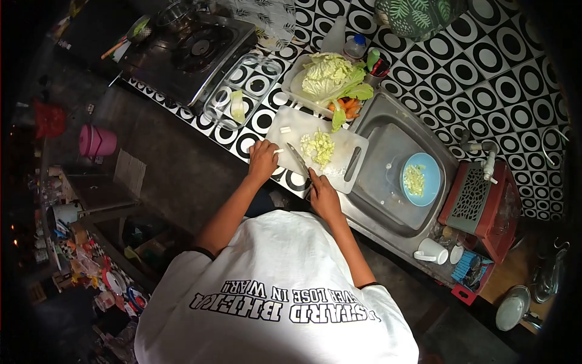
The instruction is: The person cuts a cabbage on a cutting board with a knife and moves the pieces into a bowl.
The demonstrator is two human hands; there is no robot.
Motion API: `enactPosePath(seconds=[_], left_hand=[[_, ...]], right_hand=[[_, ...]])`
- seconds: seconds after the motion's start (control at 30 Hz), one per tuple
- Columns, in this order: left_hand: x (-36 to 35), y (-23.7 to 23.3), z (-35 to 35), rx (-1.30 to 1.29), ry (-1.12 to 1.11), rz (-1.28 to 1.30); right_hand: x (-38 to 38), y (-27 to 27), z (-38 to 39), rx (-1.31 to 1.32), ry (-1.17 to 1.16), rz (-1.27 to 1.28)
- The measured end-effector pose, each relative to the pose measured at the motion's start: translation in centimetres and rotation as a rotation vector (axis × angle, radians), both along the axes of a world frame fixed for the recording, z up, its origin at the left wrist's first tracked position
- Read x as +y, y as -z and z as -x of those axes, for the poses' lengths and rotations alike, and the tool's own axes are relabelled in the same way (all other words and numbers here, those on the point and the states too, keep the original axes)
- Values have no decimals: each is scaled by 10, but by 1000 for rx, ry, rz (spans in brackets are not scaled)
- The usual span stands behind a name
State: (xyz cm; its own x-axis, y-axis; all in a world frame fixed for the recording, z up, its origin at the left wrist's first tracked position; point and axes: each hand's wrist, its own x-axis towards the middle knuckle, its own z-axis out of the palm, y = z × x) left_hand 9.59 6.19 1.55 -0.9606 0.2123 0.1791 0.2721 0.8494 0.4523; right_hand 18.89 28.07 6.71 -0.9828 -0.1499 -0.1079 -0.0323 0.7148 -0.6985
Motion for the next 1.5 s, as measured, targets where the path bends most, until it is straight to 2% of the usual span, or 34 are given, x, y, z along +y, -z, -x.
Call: enactPosePath(seconds=[0.17, 0.23, 0.33, 0.57, 0.73, 0.83, 1.0, 1.07, 1.13, 1.17, 1.2, 1.27, 1.3, 1.43, 1.5], left_hand=[[-3, 1, -4, -70, -23, 2], [-2, 0, -4, -77, -22, 1], [0, -1, -3, -4, -7, -10], [8, -1, 3, -48, -14, -29], [11, 2, 4, 25, -5, -50], [11, 2, 3, 11, -17, -53], [13, 3, 5, 73, -22, -49], [13, 2, 4, 84, -22, -54], [14, 2, 4, 61, -35, -73], [14, 3, 2, 27, -50, -86], [15, 5, 0, 27, -53, -87], [15, 6, 0, 52, -69, -88], [15, 5, 3, 57, -66, -88], [13, 4, 0, 66, -52, -77], [14, 3, 0, 103, -51, -78]], right_hand=[[-5, 6, 11, -70, -32, 29], [-4, 9, 13, -106, -10, 120], [-4, 11, 14, -76, 10, 146], [-11, 7, 13, -63, -40, 113], [-15, 1, 15, -67, -52, 77], [-12, -4, 18, -105, -130, 33], [5, -18, 38, -83, -409, -125], [7, -28, 44, -107, -389, -116], [1, -28, 43, -44, -18, 45], [-5, -28, 37, -61, 71, 97], [-8, -22, 31, -61, 69, 96], [-11, -5, 25, -4, 90, 254], [-9, -19, 25, -45, 98, 196], [-3, -17, 24, 4, 48, 176], [-5, -17, 19, -70, 4, 150]])
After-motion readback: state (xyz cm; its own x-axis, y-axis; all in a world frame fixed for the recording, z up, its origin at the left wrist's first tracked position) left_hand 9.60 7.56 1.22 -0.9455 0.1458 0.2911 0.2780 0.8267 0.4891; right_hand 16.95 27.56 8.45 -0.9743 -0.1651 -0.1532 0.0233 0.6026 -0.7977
